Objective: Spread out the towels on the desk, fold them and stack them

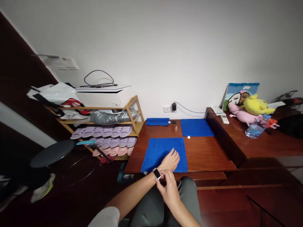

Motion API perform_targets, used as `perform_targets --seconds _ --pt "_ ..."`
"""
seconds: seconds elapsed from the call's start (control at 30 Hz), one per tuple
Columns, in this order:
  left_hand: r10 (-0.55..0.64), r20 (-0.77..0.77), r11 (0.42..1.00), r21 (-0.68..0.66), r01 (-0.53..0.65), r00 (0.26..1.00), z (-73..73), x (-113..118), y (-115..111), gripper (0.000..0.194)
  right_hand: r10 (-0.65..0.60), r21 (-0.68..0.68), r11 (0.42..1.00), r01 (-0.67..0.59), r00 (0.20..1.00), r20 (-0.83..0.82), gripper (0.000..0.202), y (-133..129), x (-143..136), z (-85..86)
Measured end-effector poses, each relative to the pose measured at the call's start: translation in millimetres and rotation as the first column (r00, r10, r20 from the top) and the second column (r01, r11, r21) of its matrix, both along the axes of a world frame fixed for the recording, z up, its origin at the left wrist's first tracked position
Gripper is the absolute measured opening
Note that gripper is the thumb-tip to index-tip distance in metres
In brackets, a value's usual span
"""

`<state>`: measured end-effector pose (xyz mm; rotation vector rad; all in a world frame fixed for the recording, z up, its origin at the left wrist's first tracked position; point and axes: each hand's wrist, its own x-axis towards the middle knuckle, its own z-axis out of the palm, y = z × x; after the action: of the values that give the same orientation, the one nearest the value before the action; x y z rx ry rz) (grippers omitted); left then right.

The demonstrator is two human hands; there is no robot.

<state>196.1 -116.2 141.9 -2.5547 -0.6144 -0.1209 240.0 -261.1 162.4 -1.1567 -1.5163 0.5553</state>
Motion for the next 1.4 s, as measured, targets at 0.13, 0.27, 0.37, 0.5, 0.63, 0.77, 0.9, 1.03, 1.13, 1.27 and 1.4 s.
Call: perform_targets --seconds 0.13,0.27,0.37,0.5,0.63,0.77,0.9,1.03,1.13,1.27,1.4 --pt "-0.064 0.033 0.997 0.040 0.063 0.997 25.7 2 -3 0.038 -0.055 0.065 0.996 0.058 0.997 -0.048 0.017 -2 -1 -0.3" --pt "-0.122 0.055 0.992 0.038 0.120 0.991 39.7 4 -3 0.039 -0.052 0.111 0.992 0.058 0.997 -0.054 0.016 0 -2 0.4" --pt "-0.128 0.060 0.992 0.027 0.127 0.990 38.2 6 0 0.040 -0.040 0.093 0.995 0.043 0.999 -0.033 0.016 4 -2 -2.6" --pt "-0.064 0.108 0.993 -0.087 0.074 0.992 22.7 -1 17 0.040 -0.019 0.060 0.998 0.015 0.998 0.059 0.016 24 23 -21.1" --pt "0.214 0.246 0.955 -0.256 -0.149 0.945 -7.8 -43 49 0.038 -0.181 0.020 0.983 0.181 0.968 0.173 0.028 76 85 -58.1" --pt "0.499 0.333 0.842 -0.404 -0.357 0.800 -56.0 -105 80 0.046 -0.242 -0.119 0.944 0.307 0.893 0.380 0.044 143 142 -91.7" --pt "0.619 0.304 0.756 -0.483 -0.442 0.724 -103.0 -141 92 0.053 -0.123 -0.258 0.909 0.328 0.802 0.584 0.059 208 154 -106.8" --pt "0.637 0.288 0.740 -0.486 -0.464 0.715 -126.2 -146 93 0.054 0.048 -0.405 0.851 0.336 0.717 0.695 0.067 258 146 -113.7" --pt "0.636 0.281 0.742 -0.477 -0.471 0.718 -131.3 -150 94 0.054 0.087 -0.449 0.807 0.383 0.676 0.731 0.068 275 142 -122.1" --pt "0.633 0.299 0.753 -0.450 -0.479 0.714 -125.8 -142 99 0.054 0.066 -0.431 0.810 0.398 0.667 0.742 0.068 277 143 -132.7" --pt "0.520 0.398 0.830 -0.443 -0.338 0.756 -110.4 -75 116 0.053 0.057 -0.416 0.820 0.393 0.667 0.743 0.067 276 145 -136.2"
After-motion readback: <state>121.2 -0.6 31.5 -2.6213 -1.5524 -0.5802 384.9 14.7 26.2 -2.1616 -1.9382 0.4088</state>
